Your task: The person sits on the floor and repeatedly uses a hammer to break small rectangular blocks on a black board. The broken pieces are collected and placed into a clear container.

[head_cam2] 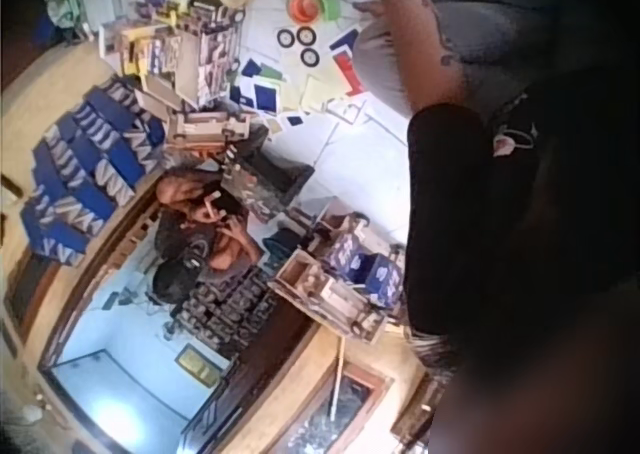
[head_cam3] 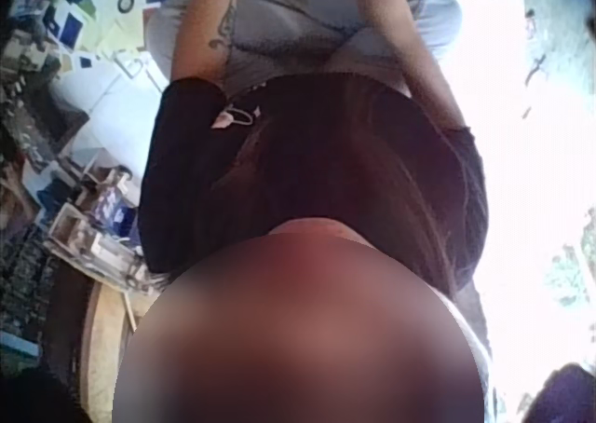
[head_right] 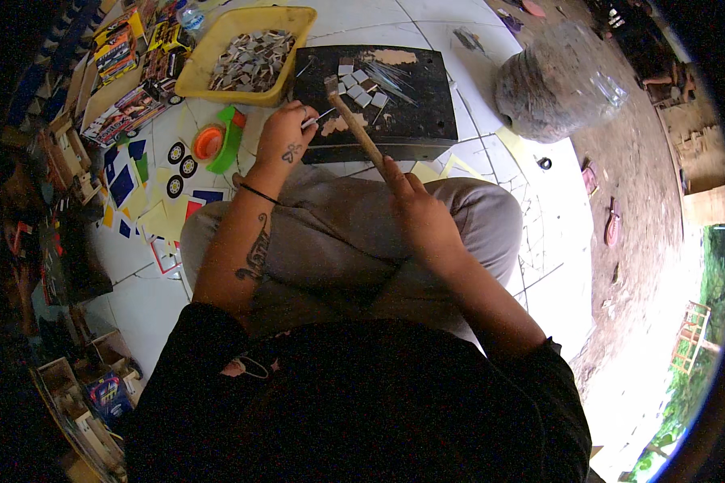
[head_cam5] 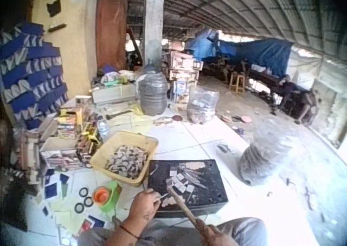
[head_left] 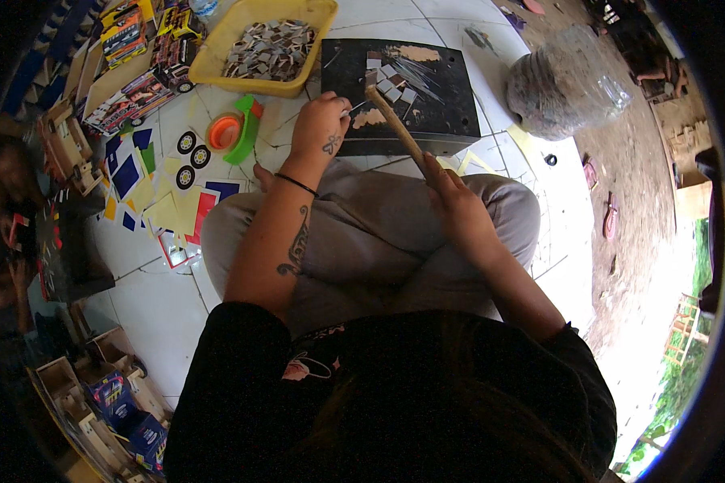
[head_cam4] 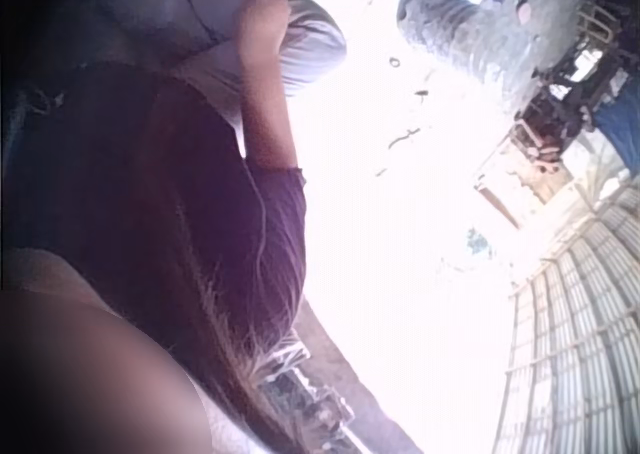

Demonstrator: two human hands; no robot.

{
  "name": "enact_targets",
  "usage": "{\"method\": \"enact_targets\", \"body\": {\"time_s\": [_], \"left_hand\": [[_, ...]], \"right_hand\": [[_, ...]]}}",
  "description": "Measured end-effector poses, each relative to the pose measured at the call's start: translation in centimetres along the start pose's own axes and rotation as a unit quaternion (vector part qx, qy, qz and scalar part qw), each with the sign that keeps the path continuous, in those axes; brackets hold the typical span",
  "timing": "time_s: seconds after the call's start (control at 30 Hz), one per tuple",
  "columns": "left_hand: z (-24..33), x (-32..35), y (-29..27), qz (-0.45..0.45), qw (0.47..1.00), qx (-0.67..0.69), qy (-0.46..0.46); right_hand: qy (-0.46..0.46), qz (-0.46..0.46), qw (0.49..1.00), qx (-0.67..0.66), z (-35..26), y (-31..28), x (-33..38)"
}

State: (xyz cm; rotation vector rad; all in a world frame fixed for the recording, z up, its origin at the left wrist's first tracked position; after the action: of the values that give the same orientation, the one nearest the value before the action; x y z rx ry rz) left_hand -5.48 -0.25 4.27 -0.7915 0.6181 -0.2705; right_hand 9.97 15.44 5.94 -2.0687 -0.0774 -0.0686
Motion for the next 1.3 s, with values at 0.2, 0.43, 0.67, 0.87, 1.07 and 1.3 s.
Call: {"method": "enact_targets", "body": {"time_s": [0.2, 0.43, 0.67, 0.87, 1.07, 1.3], "left_hand": [[0.0, 0.0, 0.0, 0.004, 1.000, -0.012, 0.014], [-0.3, 0.0, 0.2, 0.000, 1.000, -0.012, 0.007], [-0.3, -0.2, 0.3, 0.001, 0.999, -0.034, 0.020], [-0.9, -0.3, 0.5, -0.011, 0.999, -0.028, 0.011], [-2.3, -0.3, 0.6, -0.041, 0.995, 0.057, -0.077], [-3.4, -0.4, 0.5, 0.025, 0.967, 0.216, -0.135]], "right_hand": [[0.005, 0.016, 1.000, -0.001, 0.2, 0.7, -0.6], [0.007, 0.028, 0.999, -0.027, 0.6, 0.6, -0.6], [0.020, 0.031, 0.999, -0.028, 1.2, 0.8, -0.7], [0.017, 0.031, 0.998, -0.044, 1.1, 1.1, -0.8], [-0.001, 0.076, 0.990, -0.116, 0.6, -0.6, -0.9], [0.053, 0.181, 0.981, -0.046, 4.3, -6.3, -1.4]]}}
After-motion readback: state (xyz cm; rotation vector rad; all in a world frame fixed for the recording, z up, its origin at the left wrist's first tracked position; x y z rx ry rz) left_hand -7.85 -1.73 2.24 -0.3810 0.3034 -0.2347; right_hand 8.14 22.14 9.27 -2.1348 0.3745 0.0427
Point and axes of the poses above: each hand's wrist, its own x-axis away from the middle knuckle, its own y-axis out of the palm, z = x × y, the point moved 9 cm from there along -x, towards the middle knuckle, and after that the axes turned 6 degrees about y, right-handed, at the moved point
